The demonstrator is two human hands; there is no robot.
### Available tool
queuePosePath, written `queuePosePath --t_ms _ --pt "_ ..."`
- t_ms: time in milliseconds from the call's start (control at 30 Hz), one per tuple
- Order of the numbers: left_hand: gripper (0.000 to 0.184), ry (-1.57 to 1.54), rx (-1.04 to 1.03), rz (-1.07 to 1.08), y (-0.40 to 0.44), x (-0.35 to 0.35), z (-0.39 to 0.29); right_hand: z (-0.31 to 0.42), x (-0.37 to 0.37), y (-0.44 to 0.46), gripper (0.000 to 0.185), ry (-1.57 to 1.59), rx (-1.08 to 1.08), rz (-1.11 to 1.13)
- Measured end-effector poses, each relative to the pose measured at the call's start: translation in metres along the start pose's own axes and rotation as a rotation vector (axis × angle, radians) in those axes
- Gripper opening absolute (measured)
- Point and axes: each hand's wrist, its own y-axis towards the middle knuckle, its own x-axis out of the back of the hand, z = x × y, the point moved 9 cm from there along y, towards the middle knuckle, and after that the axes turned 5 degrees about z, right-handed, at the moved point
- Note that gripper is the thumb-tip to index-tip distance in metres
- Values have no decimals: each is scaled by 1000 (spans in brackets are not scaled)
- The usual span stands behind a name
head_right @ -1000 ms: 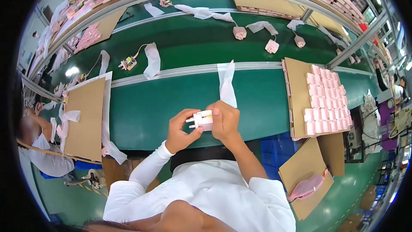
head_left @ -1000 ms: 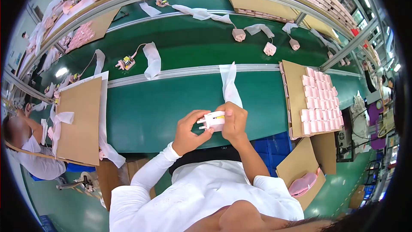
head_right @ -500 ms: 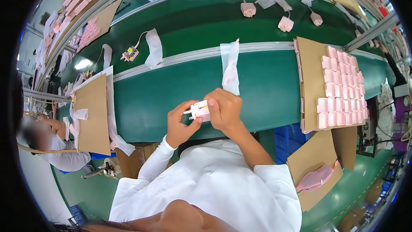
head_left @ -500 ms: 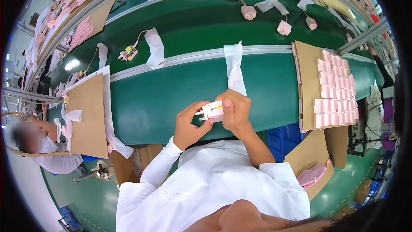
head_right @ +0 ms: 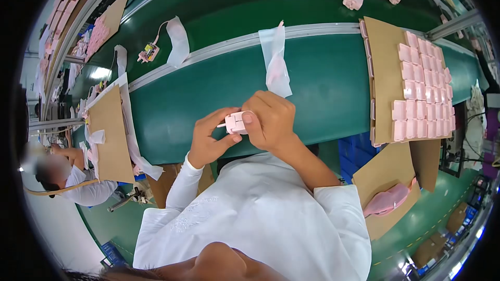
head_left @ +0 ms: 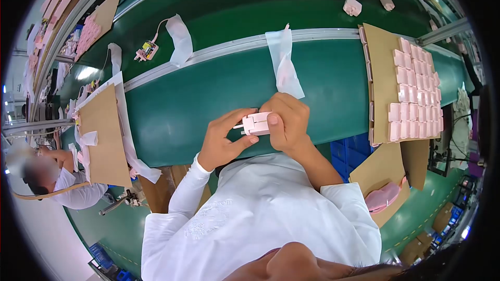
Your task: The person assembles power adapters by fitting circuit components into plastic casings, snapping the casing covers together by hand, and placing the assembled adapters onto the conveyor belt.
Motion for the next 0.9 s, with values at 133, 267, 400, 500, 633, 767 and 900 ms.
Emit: queuePosePath --t_ms 133,267,400,500,633,767,900 --pt "55 30 -48 44 4 -1 -5 0 0 -5 41 -2 7 -9" --pt "54 60 -53 113 5 1 -11 1 -2 -6 40 10 -32 12" --pt "51 88 -60 183 6 2 -12 -3 -7 -13 36 26 -83 8" --pt "50 68 -40 165 7 1 -5 -7 -10 -14 33 32 -130 13" --pt "45 114 -107 1 0 3 -9 -14 -14 -10 32 -9 -166 36" --pt "39 167 -84 -204 -3 2 -2 -21 -20 -7 35 65 -173 21" --pt "37 155 -70 -242 -5 9 13 -31 -28 -4 39 111 -250 36"
